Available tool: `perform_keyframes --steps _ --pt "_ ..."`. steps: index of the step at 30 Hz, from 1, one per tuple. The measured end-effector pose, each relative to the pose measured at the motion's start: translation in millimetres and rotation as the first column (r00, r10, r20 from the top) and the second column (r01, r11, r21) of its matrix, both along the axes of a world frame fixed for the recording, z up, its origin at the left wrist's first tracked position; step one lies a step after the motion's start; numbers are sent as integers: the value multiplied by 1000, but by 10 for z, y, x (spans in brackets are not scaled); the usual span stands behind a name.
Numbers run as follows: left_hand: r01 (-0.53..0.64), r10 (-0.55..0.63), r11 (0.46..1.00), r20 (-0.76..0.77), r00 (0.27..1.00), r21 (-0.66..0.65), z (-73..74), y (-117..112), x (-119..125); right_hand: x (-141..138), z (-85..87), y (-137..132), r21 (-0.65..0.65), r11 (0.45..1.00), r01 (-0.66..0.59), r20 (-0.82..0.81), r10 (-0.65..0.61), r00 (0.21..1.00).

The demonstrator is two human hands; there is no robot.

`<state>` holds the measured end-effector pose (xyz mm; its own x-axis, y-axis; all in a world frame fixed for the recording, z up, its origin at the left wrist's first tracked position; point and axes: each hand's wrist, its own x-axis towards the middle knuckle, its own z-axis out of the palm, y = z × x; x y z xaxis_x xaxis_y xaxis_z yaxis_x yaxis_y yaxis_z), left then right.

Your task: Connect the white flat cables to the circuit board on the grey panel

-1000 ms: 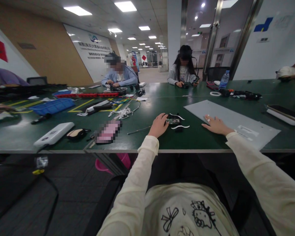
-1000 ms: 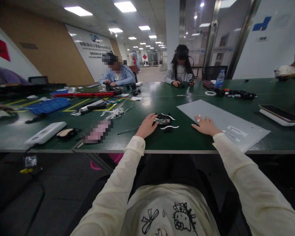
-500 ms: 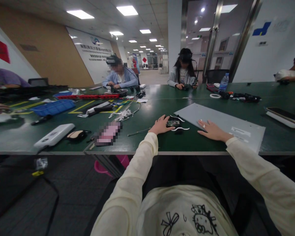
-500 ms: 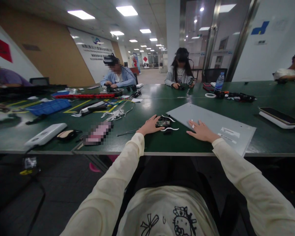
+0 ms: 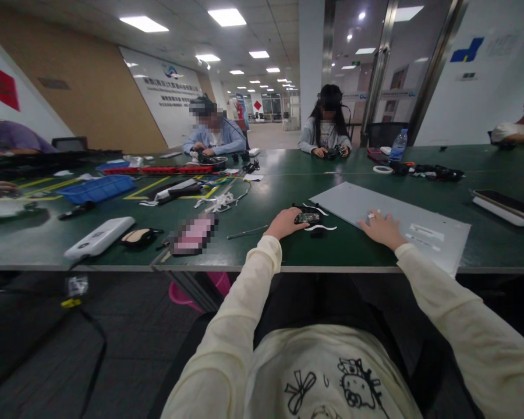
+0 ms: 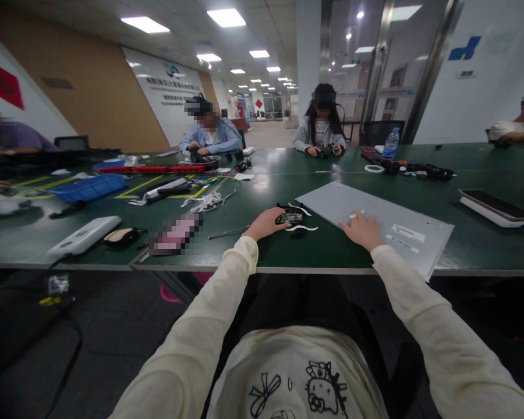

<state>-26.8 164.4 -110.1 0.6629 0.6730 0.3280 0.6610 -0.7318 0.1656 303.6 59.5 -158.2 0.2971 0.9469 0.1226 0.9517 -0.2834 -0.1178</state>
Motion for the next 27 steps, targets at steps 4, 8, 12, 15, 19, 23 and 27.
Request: perform_keyframes --steps 4,8,12,15,19,23,27 --pt "-24 24 999 23 999 21 56 -34 11 10 15 12 -3 999 -51 25 51 998" --pt "-35 34 999 50 998 20 82 -55 2 -7 46 5 -14 996 -85 33 86 996" --pt "-40 39 999 80 996 21 102 -71 -35 -56 73 -12 -19 993 -120 45 121 992" --pt "-71 66 997 137 988 29 132 -96 -60 -103 81 -29 -20 989 -147 47 148 988" --pt "-46 37 998 231 972 34 188 -150 -70 -165 99 -45 -20 983 -185 61 186 981" --pt "27 -38 999 262 964 44 230 -202 -60 -217 138 -31 -38 960 -277 67 279 958" --pt "77 -94 994 261 961 72 241 -215 -40 -283 184 -18 -66 933 -354 52 357 933"
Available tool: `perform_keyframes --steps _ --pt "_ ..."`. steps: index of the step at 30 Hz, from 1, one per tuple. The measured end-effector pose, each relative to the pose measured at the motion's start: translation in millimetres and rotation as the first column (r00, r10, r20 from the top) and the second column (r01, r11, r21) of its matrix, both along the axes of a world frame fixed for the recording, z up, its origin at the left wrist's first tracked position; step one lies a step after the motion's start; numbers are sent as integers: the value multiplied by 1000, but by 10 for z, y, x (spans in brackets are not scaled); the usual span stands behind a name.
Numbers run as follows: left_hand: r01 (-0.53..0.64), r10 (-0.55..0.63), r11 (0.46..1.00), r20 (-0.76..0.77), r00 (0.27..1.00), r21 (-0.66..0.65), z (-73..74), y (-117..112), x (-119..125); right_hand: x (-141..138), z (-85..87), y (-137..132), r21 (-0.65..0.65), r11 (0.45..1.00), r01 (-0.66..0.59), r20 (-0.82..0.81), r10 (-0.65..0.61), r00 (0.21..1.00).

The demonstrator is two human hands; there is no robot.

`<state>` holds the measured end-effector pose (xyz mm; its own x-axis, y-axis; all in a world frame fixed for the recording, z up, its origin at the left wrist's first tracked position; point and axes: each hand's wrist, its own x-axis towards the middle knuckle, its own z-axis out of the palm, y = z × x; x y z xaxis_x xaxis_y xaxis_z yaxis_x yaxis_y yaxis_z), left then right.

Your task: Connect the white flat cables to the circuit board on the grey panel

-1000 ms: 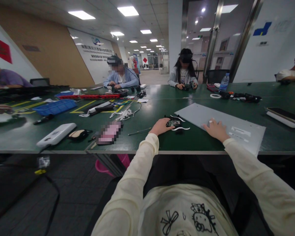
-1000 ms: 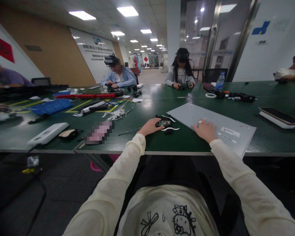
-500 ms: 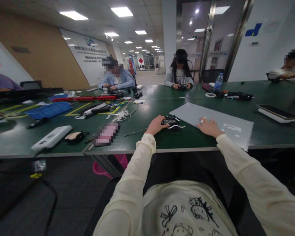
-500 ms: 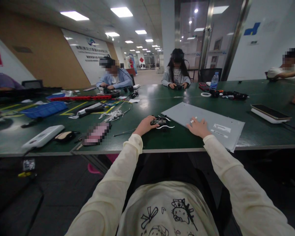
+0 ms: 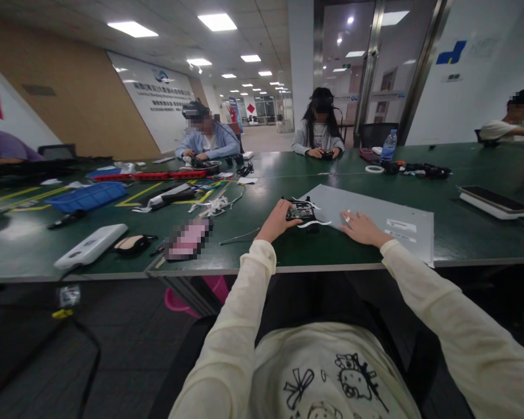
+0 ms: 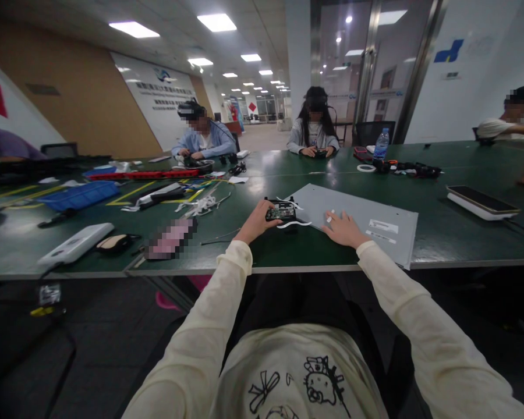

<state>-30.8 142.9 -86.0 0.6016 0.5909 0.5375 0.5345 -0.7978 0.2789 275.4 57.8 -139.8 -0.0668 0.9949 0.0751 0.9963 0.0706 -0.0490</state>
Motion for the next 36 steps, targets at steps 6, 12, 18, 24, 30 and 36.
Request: perform_keyframes --steps 6,12,18,24,30,36 --pt "-10 10 1000 9 1000 26 -9 16 -2 -157 33 -32 -3 998 -69 -35 69 997" --pt "10 -9 1000 -50 999 19 -53 36 -23 -263 -14 -49 40 981 -192 -130 196 972" --pt "16 -15 1000 -72 997 15 -110 82 -7 -251 1 -52 164 928 -334 -258 368 894" --pt "18 -31 998 -197 980 -68 -124 101 -16 2 78 -42 253 941 -225 -369 309 877" --pt "-74 51 993 -219 974 -97 -180 99 -12 873 40 55 196 959 204 -396 -113 911" --pt "-383 329 916 -318 889 -124 -214 73 -26 1224 -150 69 151 834 531 -420 -432 798"
